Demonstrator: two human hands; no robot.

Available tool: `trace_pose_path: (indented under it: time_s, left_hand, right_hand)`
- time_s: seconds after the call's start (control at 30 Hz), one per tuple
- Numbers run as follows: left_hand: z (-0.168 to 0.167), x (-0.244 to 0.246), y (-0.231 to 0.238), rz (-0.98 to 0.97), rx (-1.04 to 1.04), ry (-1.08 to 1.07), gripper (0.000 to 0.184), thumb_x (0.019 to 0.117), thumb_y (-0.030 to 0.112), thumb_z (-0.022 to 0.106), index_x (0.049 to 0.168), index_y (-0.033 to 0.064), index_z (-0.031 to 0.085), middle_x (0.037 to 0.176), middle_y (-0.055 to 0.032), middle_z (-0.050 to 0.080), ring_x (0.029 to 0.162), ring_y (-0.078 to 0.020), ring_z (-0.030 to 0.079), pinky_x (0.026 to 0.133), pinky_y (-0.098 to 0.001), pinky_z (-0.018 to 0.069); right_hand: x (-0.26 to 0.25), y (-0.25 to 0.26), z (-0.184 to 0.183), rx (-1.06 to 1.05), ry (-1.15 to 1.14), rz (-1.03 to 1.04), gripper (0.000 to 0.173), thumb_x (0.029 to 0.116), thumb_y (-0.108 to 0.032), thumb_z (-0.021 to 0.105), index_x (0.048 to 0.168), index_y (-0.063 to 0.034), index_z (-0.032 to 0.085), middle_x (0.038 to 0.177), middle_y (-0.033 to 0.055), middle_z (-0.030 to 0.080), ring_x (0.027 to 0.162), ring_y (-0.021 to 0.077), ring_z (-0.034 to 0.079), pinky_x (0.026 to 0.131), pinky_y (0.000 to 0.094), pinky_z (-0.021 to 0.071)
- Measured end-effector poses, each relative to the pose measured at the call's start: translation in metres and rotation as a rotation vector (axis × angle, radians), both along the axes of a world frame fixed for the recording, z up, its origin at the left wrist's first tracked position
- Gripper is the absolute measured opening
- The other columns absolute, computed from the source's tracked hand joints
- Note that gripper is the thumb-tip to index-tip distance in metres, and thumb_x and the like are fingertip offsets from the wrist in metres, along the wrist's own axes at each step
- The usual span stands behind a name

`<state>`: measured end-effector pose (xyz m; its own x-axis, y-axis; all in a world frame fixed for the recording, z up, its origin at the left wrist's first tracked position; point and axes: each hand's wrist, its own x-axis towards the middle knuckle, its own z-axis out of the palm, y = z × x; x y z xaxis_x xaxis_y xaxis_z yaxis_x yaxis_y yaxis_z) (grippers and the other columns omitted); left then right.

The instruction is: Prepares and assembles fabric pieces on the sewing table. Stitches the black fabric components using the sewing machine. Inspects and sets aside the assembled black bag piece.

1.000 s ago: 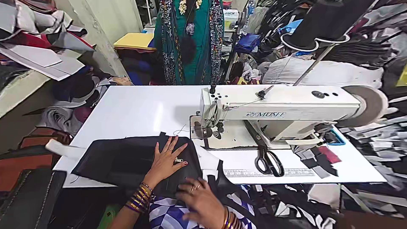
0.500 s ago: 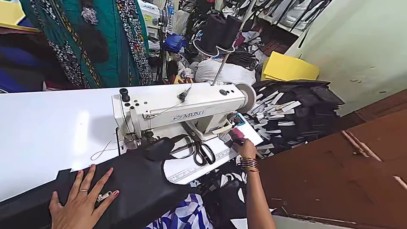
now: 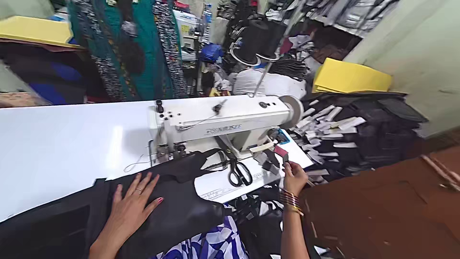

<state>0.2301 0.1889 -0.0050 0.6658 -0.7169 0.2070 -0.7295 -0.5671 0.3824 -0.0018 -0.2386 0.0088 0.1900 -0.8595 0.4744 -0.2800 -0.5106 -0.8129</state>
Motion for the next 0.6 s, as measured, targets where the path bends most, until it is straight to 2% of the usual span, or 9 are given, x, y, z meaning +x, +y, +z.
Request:
trace_pose_path:
  time_s: [0.07,0.1,0.17,0.2,0.27,0.33,0.43,0.53,0.6]
  left_hand:
    - [-0.006,0.003,-0.009,0.002,0.02,0.032,0.059,0.0969,0.041,0.063,0.148,0.0133,0.056,0.157,-0.0215,0.046,0.146,-0.0517,0.036,0.108,-0.0862,0.0106]
    - [-0.012,0.004,-0.013,-0.001,0.012,0.002,0.055,0.0984,0.043,0.06,0.148,0.0192,0.058,0.158,-0.0191,0.045,0.146,-0.0507,0.037,0.106,-0.0878,0.0088]
    - [-0.021,0.001,-0.018,-0.011,0.024,-0.061,0.051,0.1023,0.05,0.046,0.149,0.0299,0.056,0.16,-0.0112,0.044,0.148,-0.0465,0.036,0.104,-0.0887,0.0075]
    - [-0.022,-0.004,-0.018,-0.021,0.047,-0.058,0.053,0.1035,0.051,0.042,0.152,0.0305,0.051,0.162,-0.008,0.042,0.15,-0.0435,0.035,0.105,-0.0877,0.0074]
    - [-0.02,-0.018,-0.015,-0.045,0.069,-0.006,0.063,0.1025,0.053,0.044,0.158,0.0226,0.042,0.163,-0.0035,0.041,0.152,-0.0374,0.032,0.108,-0.0853,0.0067]
    - [-0.02,-0.036,-0.008,-0.059,0.06,0.04,0.073,0.1,0.056,0.048,0.16,0.015,0.038,0.163,-0.0005,0.041,0.153,-0.0323,0.032,0.111,-0.082,0.0079]
    - [-0.018,-0.048,0.008,-0.072,0.022,0.103,0.071,0.0967,0.056,0.054,0.154,0.0142,0.048,0.162,-0.0002,0.044,0.152,-0.0283,0.036,0.115,-0.0753,0.0151]
    - [-0.01,-0.034,0.029,-0.14,-0.056,0.151,0.05,0.0981,0.035,0.062,0.142,0.0112,0.062,0.154,-0.0067,0.054,0.146,-0.028,0.046,0.118,-0.0613,0.031]
    - [-0.016,-0.026,0.035,-0.175,-0.074,0.113,0.046,0.1,0.032,0.058,0.141,0.0117,0.062,0.152,-0.0057,0.056,0.145,-0.0261,0.047,0.118,-0.0596,0.0313]
  right_hand:
    - [0.014,0.036,0.008,-0.07,0.011,0.138,0.023,0.0952,-0.003,0.06,0.104,0.0172,0.066,0.09,0.0194,0.071,0.076,0.0036,0.066,0.071,0.0174,0.0538]
    - [0.025,0.054,0.011,-0.112,0.021,0.234,0.023,0.094,-0.004,0.06,0.102,0.0165,0.067,0.09,0.0182,0.071,0.076,0.0016,0.066,0.071,0.0154,0.0535]
    - [0.054,0.093,0.014,-0.229,0.066,0.436,0.024,0.0917,-0.006,0.059,0.099,0.0143,0.07,0.09,0.0193,0.073,0.078,0.0072,0.069,0.073,0.019,0.0557]
    - [0.072,0.113,0.016,-0.303,0.104,0.526,0.024,0.091,-0.006,0.059,0.098,0.0131,0.072,0.091,0.021,0.073,0.079,0.0143,0.071,0.074,0.0255,0.0576]
    - [0.111,0.151,0.017,-0.434,0.221,0.653,0.022,0.0887,-0.007,0.061,0.096,0.0088,0.074,0.09,0.0222,0.074,0.079,0.0305,0.074,0.073,0.0437,0.0598]
    - [0.149,0.185,0.015,-0.512,0.357,0.724,0.017,0.0859,-0.005,0.063,0.091,0.0071,0.074,0.088,0.0233,0.073,0.082,0.0394,0.073,0.073,0.0532,0.0579]
    - [0.195,0.215,-0.009,-0.592,0.533,0.803,0.014,0.0856,-0.002,0.065,0.087,0.0092,0.072,0.091,0.0281,0.072,0.09,0.0459,0.072,0.077,0.0561,0.0576]
    - [0.211,0.223,-0.026,-0.66,0.551,0.804,0.016,0.0872,-0.004,0.063,0.086,0.0069,0.075,0.097,0.0294,0.073,0.095,0.0474,0.072,0.077,0.0549,0.058]
    - [0.207,0.222,-0.028,-0.639,0.54,0.808,0.017,0.0888,-0.007,0.064,0.089,0.005,0.077,0.1,0.0287,0.073,0.096,0.0472,0.071,0.079,0.0556,0.0575]
